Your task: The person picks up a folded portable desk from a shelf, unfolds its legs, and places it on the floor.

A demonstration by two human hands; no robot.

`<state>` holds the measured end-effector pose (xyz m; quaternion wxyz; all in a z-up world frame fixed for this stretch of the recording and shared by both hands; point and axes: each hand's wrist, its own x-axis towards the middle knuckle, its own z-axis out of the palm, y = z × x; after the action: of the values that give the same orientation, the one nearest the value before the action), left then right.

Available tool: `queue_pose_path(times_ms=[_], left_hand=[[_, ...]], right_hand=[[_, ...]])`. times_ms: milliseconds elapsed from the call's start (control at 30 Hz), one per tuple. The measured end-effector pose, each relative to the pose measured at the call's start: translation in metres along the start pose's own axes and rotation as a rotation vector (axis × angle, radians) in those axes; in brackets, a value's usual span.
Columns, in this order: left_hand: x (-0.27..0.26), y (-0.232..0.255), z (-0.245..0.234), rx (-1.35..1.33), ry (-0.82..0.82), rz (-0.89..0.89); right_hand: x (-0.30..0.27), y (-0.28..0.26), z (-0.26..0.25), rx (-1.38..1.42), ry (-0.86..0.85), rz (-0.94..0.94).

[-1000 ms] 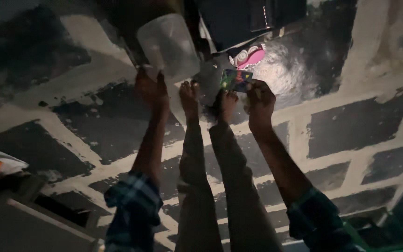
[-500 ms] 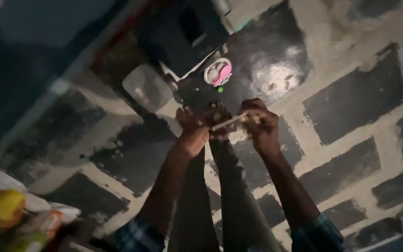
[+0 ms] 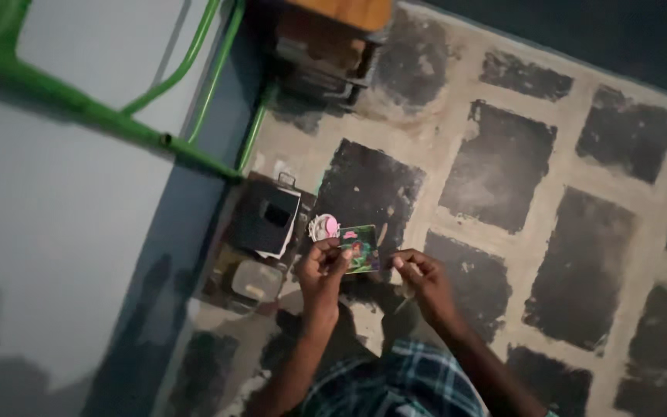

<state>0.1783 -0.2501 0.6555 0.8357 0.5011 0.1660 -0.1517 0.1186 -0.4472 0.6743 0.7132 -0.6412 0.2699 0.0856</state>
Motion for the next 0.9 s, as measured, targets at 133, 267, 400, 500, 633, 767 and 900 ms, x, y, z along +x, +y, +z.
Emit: queue_pose_path(times_ms=[133,267,400,500,633,767,900], left_hand=[[-0.024,0.021,0.059,0.154,-0.14,0.176],[-0.037,0.041,0.12,0.237,-0.18,0.159],[-0.035,0.04,0.179,0.17,-0.195,0.115],[-0.019,0.011,0.21,0.171,-0.209,0.163],[-0.002,-0.023,0.243,0.177,-0.121,0.115],[0.013,-0.021,0.295,-0.01,-0.169,0.099],[0.024,-0.013,0.335,0.268,-0.081,0.229]], right_hand=[[-0.035,-0.042,-0.014,0.123,0.021,-0.111],[-0.033,-0.069,-0.051,0.293,0.041,-0.12],[-0.014,-0.088,-0.102,0.265,0.013,-0.127],[0.003,-0.105,-0.145,0.286,-0.052,-0.169],[0.028,-0.117,-0.188,0.349,-0.088,-0.155],[0.051,-0.133,-0.221,0.283,-0.111,-0.126],[0.07,-0.147,-0.239,0.249,-0.077,-0.189]])
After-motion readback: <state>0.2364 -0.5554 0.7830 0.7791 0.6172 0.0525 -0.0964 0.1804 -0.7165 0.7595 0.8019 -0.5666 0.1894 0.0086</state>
